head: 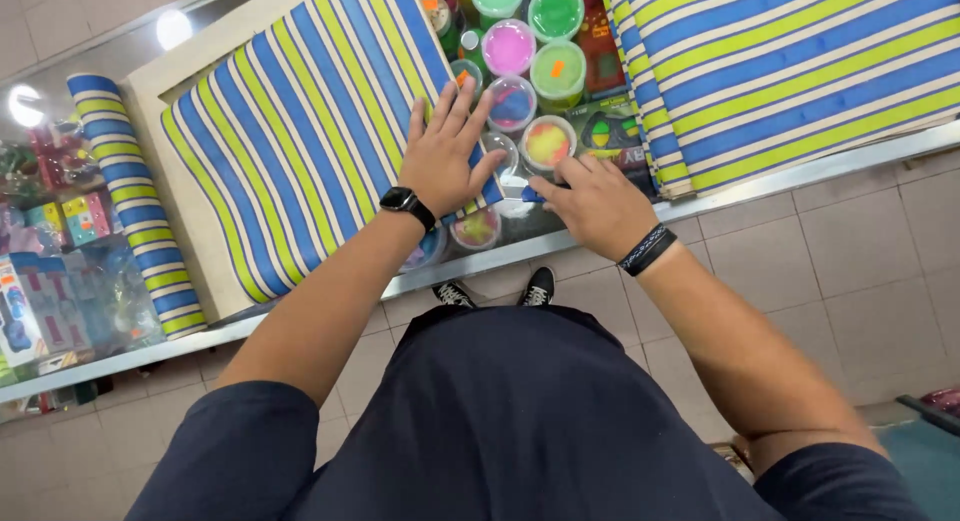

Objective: Measuring and cutting a sheet of striped wrapping paper from a roll using a utility knife on a store counter.

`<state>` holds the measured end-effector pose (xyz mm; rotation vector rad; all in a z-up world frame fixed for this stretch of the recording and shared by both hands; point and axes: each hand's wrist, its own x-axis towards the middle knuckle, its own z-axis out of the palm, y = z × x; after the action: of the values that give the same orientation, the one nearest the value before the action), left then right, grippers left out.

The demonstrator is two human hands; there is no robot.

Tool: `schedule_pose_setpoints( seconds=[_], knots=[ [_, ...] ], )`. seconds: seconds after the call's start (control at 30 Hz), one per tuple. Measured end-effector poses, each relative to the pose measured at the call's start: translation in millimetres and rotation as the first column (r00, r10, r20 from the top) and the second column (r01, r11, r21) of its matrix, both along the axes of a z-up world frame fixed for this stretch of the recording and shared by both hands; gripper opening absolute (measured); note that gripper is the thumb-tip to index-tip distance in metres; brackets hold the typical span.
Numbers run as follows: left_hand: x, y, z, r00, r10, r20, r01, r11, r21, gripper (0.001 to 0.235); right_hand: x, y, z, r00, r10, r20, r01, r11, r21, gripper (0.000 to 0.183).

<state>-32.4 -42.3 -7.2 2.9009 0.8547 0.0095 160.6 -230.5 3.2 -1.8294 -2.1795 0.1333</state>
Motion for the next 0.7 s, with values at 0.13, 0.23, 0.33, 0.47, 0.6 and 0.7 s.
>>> schedule_pose_setpoints(
  seconds=[0.13, 0.23, 0.33, 0.47, 0.6, 0.7],
  knots=[
    [0.3, 0.7, 11.1, 0.992, -0.069, 0.102, 0.068, 0.998, 0.014, 0.072, -3.1, 2.4, -0.9, 0.994, 0.017, 0.109, -0.028, 0.995, 0.097, 0.034],
    [-0.3, -1.2, 13.0, 0.993, -0.069, 0.100, 0.068, 0.998, 0.008, 0.071, -7.3, 2.8, 0.5, 0.994, 0.029, 0.101, -0.040, 0.993, 0.112, 0.030],
    [-0.4, -1.1, 13.1, 0.993, -0.068, 0.101, 0.066, 0.998, 0.018, 0.071, -8.7, -1.7, 2.6, 0.996, 0.025, 0.081, -0.035, 0.993, 0.115, 0.028],
    [-0.4, -0.9, 13.2, 0.992, -0.074, 0.098, 0.072, 0.997, 0.026, 0.071, -15.1, -2.2, 2.9, 0.996, -0.007, 0.086, -0.004, 0.991, 0.132, 0.026],
    [-0.4, 0.7, 12.8, 0.993, -0.075, 0.088, 0.073, 0.997, 0.032, 0.071, -20.1, 0.2, 4.2, 0.996, -0.011, 0.089, 0.002, 0.995, 0.099, 0.032],
    [-1.4, 0.6, 12.4, 0.993, -0.075, 0.094, 0.072, 0.997, 0.031, 0.071, -22.2, -5.2, 4.4, 0.996, -0.009, 0.084, 0.004, 0.998, 0.060, 0.029]
  ],
)
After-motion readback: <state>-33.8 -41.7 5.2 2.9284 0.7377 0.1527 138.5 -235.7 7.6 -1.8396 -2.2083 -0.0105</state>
